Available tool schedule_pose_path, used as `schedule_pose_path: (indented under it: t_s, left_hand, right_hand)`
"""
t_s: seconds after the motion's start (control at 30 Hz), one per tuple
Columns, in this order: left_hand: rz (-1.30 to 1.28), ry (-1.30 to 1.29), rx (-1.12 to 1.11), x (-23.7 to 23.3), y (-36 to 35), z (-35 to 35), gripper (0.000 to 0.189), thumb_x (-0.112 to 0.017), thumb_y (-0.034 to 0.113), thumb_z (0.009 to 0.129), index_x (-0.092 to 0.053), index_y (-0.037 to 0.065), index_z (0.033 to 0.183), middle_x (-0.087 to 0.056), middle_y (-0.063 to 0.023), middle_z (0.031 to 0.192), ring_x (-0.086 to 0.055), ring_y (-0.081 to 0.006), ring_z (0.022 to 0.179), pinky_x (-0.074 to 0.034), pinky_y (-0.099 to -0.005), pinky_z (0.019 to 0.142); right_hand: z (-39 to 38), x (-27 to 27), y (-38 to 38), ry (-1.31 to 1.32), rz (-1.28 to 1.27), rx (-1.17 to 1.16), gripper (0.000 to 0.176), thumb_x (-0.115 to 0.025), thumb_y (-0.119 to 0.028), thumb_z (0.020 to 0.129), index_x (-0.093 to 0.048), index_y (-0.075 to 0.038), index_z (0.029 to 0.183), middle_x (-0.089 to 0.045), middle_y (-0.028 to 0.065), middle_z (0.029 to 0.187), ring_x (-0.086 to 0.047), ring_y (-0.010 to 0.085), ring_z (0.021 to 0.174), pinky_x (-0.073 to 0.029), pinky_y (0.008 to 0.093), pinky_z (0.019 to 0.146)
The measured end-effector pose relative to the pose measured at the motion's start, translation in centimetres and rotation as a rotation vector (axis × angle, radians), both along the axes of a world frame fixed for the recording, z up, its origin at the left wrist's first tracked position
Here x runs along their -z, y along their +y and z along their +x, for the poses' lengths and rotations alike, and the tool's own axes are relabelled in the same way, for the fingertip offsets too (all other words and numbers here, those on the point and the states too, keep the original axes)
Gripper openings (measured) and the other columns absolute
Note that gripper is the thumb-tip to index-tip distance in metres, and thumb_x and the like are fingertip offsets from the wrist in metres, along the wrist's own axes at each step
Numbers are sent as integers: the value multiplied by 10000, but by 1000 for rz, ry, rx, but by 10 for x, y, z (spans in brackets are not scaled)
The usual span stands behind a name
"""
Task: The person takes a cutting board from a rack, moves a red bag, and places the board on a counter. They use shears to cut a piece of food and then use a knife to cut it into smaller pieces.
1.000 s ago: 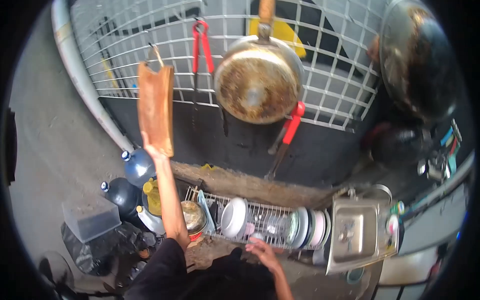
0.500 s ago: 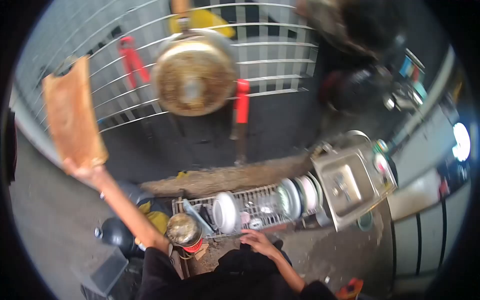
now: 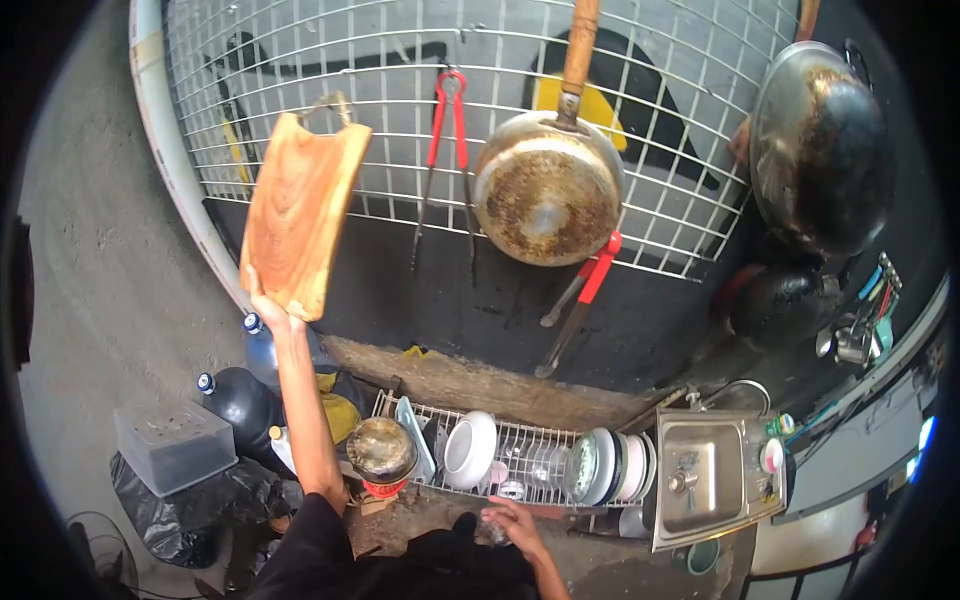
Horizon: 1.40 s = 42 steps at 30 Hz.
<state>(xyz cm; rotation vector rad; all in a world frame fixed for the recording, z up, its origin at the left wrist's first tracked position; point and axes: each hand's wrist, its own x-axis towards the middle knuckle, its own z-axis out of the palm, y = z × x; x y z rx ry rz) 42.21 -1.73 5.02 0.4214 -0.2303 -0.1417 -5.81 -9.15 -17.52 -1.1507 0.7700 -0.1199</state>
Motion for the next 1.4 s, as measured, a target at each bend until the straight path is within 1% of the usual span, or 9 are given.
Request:
schedule_pose_path:
  t_s: [0.3, 0.5, 0.63, 0.77, 0.87, 0.93, 1.1, 1.17, 1.4]
  left_hand:
    - [-50, 48, -134, -27, -2, -16, 601, -522, 448, 962, -472, 1, 1360, -550, -154, 1340, -571, -312, 1179, -479, -444, 1000]
    - [-17, -18, -147, 39, 30, 14, 582, -538, 416, 963, -459, 14, 1377, -539, -173, 1348, -569, -316, 1168, -465, -455, 1011]
    - [250, -90, -266, 59, 46, -44, 595, -476, 379, 1006, -341, 36, 1473, -365, -172, 1482, -436, -275, 1285, -324, -411, 1113]
    - [430, 101, 58, 89, 56, -174, 683, -418, 497, 999, -295, 38, 1489, -306, -137, 1538, -330, -298, 1397, -267, -439, 1159]
    - [711, -142, 295, 114, 63, -234, 573, -554, 380, 968, -443, -29, 1352, -514, -171, 1346, -540, -271, 1190, -412, -395, 1047]
    - [800, -215, 308, 124, 50, -254, 473, -597, 309, 955, -516, -50, 1252, -604, -149, 1206, -598, -233, 1071, -462, -364, 970]
    - [904, -233, 758, 117, 16, -265, 398, -549, 283, 985, -576, -49, 1203, -632, -133, 1177, -609, -209, 1054, -459, -327, 948]
    - [988, -318, 811, 127, -8, -272, 420, -530, 311, 993, -575, -48, 1207, -633, -136, 1178, -613, -209, 1052, -464, -328, 948]
    - [842, -343, 1281, 107, -116, -387, 452, -449, 379, 1024, -566, -22, 1198, -644, -163, 1158, -644, -220, 1028, -509, -353, 921]
  right_hand:
    - [45, -18, -26, -103, -80, -136, 388, -584, -95, 963, -490, -4, 1328, -661, 141, 1126, -635, 182, 1029, -486, 320, 950]
    - [53, -28, -7, -130, -64, -56, 392, -544, -115, 990, -472, -26, 1365, -631, 150, 1197, -633, 197, 1051, -489, 325, 942]
    - [21, -87, -23, -320, -29, -59, 534, -471, -367, 1017, -378, -68, 1449, -601, 143, 1239, -585, 212, 1143, -445, 356, 1009]
    - [0, -137, -57, -672, 42, 47, 788, -442, -600, 954, -253, -63, 1499, -515, 182, 1344, -509, 255, 1252, -401, 427, 1055]
    - [-10, -156, -66, -800, 127, 102, 859, -479, -628, 924, -218, -56, 1509, -464, 207, 1390, -450, 294, 1306, -361, 453, 1083]
    - [-28, -173, -64, -190, -251, 79, 859, -576, -565, 909, -220, -70, 1514, -456, 200, 1400, -423, 288, 1326, -342, 443, 1091]
    - [-87, -124, -50, -89, -290, 134, 535, -616, -348, 955, -476, -77, 1394, -532, 123, 1343, -475, 211, 1266, -371, 356, 1055]
    - [-106, -128, -38, 21, 42, 329, 445, -586, -327, 977, -541, -61, 1331, -595, 63, 1251, -529, 170, 1178, -403, 308, 1006]
    - [-226, -63, -16, -270, -213, 1011, 342, -596, -267, 967, -610, -46, 1227, -642, 33, 1156, -576, 103, 1041, -437, 278, 936]
